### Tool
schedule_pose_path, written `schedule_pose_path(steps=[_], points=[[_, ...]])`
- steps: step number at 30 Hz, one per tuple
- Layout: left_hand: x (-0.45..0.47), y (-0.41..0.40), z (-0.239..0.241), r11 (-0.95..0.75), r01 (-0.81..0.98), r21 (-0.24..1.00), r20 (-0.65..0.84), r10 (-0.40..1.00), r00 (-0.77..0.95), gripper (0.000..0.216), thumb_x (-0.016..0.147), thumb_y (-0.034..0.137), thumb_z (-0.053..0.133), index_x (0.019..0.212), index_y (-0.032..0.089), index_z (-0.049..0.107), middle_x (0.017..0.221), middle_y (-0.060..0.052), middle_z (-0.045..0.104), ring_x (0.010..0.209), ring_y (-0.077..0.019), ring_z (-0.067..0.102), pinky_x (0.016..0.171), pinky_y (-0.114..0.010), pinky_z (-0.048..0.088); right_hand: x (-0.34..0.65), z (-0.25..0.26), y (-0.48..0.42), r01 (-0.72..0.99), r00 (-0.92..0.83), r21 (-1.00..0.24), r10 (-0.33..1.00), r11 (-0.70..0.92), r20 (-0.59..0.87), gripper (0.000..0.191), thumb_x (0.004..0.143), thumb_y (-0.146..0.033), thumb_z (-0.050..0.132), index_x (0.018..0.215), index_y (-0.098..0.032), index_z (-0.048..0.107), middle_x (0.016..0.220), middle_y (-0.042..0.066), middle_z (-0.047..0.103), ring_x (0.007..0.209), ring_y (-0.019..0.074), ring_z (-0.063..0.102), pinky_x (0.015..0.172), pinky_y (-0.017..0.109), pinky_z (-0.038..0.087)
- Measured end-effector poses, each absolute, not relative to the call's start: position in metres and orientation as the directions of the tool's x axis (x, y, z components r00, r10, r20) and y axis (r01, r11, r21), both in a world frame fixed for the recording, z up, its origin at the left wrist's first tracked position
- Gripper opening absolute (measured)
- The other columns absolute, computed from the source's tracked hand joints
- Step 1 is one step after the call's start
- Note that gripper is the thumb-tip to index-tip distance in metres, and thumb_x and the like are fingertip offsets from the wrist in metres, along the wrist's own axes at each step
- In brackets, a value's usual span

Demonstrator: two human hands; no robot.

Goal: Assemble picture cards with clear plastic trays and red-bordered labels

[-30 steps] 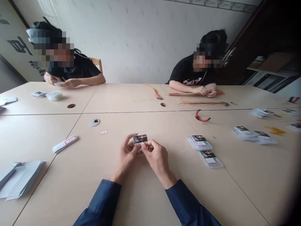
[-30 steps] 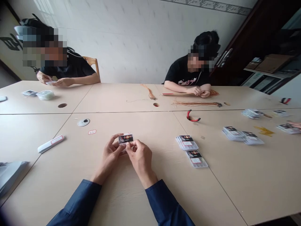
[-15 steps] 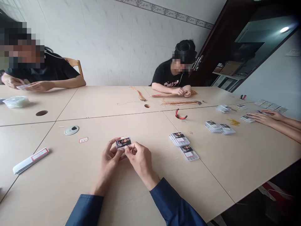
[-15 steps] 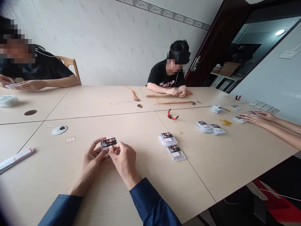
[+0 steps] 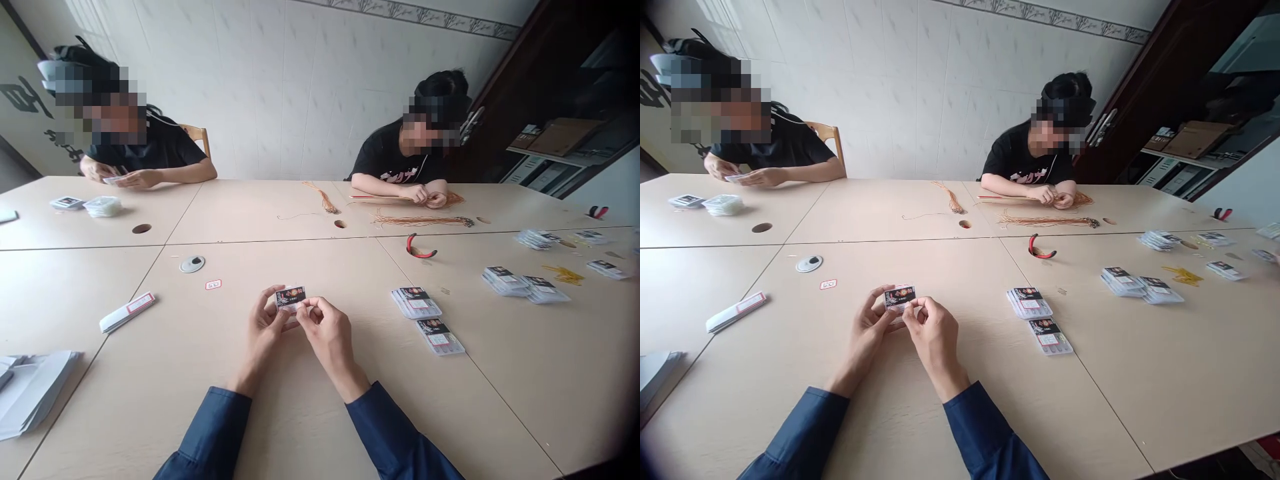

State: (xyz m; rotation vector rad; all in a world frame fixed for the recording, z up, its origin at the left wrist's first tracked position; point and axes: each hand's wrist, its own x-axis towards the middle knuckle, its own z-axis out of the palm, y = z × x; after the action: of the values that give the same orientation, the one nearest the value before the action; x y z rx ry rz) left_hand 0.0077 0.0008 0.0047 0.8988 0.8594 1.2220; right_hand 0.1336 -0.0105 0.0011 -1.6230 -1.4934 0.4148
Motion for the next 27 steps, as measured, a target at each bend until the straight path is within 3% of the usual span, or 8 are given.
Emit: schedule_pose_path(steps=[27], points=[[0.0064, 0.0030, 0.0068, 0.138, -0.449, 0.883, -0.108, 0.990, 0.092, 0.053, 0.070, 0.029, 0.077, 0.116, 0.021, 0.052, 0.099, -0.007, 0.073, 0.091, -0.0241, 0.070, 0.082, -0.040, 0.057, 0.1338, -0.0015, -0.0106, 0.646, 0.197, -0.756, 0.934, 0.106, 0.299, 0.021, 0.083, -0.041, 0.057, 0.077, -0.021, 0.062, 0.057, -0.003, 0.060, 0.049, 0.0123, 0.052, 0.048, 0.022, 0.036]])
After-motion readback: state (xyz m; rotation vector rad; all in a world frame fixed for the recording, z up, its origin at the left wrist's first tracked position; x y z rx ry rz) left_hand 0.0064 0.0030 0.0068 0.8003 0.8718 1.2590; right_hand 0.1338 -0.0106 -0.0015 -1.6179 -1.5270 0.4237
